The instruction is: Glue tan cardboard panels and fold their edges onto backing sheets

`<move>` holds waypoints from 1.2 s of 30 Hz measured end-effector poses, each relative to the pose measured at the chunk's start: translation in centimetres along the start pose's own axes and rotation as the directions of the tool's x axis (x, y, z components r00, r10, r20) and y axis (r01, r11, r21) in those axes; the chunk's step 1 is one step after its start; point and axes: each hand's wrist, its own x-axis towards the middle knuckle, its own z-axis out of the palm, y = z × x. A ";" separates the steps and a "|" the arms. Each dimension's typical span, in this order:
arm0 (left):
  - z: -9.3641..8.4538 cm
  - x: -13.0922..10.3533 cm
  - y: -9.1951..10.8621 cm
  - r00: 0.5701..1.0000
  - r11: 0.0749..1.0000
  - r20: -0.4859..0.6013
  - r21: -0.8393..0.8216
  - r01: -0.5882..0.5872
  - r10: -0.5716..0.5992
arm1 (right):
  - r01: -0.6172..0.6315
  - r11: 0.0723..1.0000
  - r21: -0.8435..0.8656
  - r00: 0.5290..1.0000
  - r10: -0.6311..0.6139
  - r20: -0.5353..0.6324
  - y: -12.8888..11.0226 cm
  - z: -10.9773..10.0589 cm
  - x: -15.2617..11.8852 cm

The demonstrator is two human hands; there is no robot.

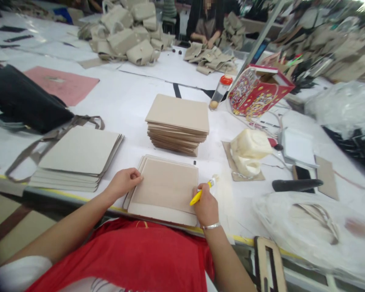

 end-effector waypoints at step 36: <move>1.9 -1.6 2.9 0.717 0.651 0.153 0.324 -0.687 0.680 | 0.070 0.996 0.050 0.984 -0.061 -0.168 -1.1 -4.4 0.1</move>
